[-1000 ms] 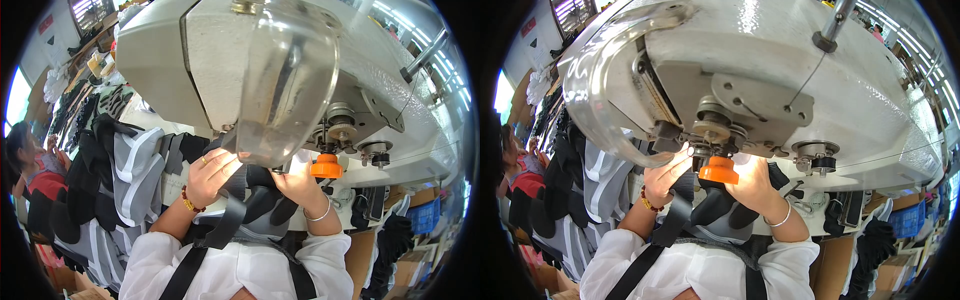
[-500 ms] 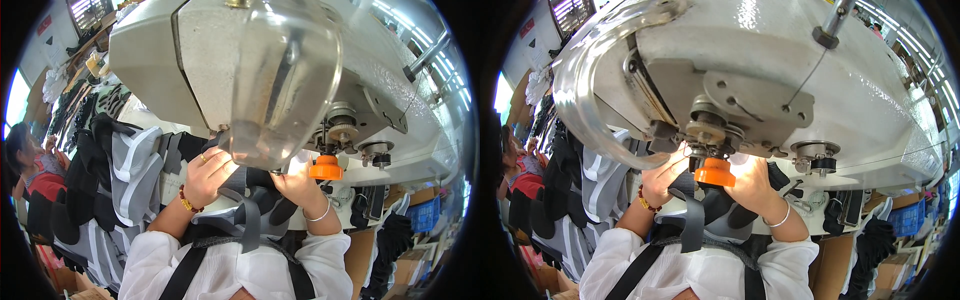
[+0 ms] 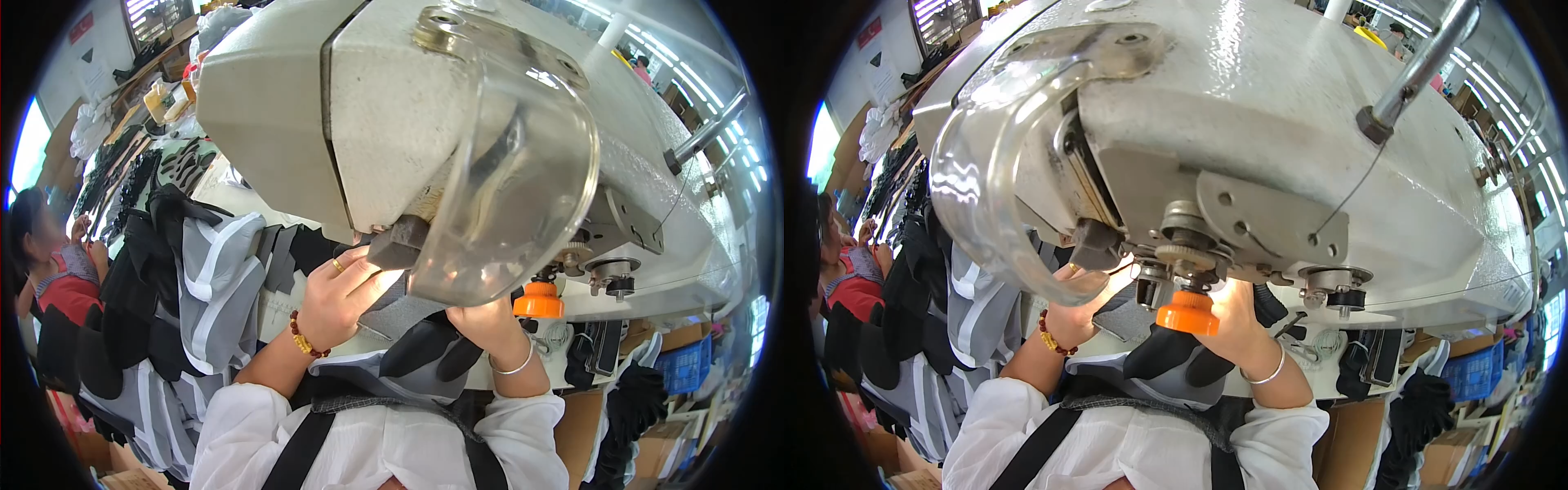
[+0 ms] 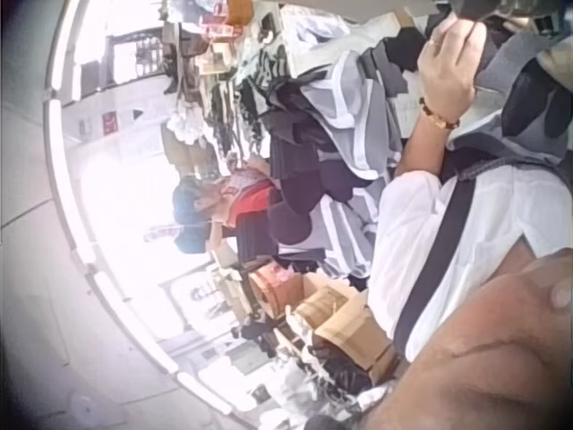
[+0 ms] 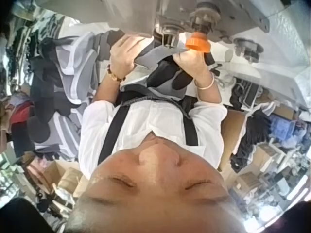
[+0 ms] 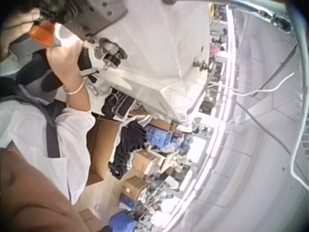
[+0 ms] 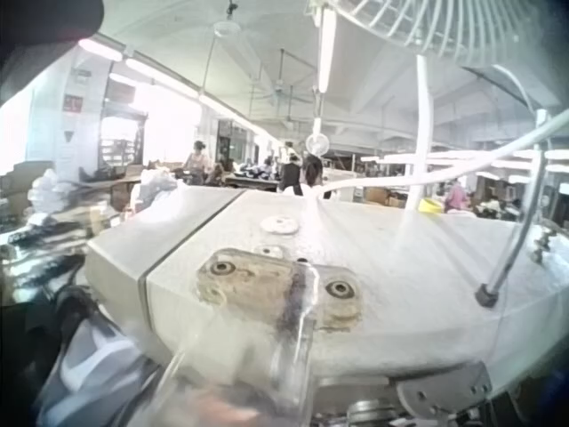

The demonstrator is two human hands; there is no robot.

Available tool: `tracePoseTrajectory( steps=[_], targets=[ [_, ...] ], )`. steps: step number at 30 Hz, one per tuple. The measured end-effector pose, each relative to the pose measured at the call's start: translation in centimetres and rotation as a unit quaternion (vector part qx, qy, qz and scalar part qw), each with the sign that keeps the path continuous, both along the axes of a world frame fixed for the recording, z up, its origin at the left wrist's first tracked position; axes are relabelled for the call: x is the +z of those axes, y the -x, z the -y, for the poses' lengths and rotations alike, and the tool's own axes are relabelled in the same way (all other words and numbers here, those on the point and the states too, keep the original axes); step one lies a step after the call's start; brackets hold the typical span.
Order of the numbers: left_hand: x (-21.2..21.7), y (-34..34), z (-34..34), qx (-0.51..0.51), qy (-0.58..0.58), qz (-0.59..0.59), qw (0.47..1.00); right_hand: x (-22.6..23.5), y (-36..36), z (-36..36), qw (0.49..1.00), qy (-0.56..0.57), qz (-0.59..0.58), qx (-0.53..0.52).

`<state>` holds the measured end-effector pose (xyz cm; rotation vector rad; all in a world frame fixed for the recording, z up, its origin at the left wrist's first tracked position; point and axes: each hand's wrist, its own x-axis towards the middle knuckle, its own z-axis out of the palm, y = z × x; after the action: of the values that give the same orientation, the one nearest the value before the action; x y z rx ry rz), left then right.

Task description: Sewing pieces of shoe material together using an industrial sewing machine in a factory.

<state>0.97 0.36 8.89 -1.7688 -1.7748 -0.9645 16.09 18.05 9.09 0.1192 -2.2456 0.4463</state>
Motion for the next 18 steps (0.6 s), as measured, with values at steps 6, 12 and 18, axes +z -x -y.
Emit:
tracePoseTrajectory(
  steps=[6, 12, 18],
  targets=[
    [-0.4, 0.5, -0.7, -0.007, -0.021, -0.014, 1.000, -2.9, -0.1, -0.9, 0.999, 0.049, 0.023, 0.002],
    [-0.3, 0.6, -0.6, -0.030, -0.039, 0.024, 0.998, -3.8, -1.3, -0.7, 0.997, -0.004, 0.070, -0.042],
    [0.0, 0.8, -0.5, -0.020, -0.049, -0.032, 0.998, -2.0, -0.4, 0.6, 0.983, -0.136, 0.042, -0.115]
  ],
)
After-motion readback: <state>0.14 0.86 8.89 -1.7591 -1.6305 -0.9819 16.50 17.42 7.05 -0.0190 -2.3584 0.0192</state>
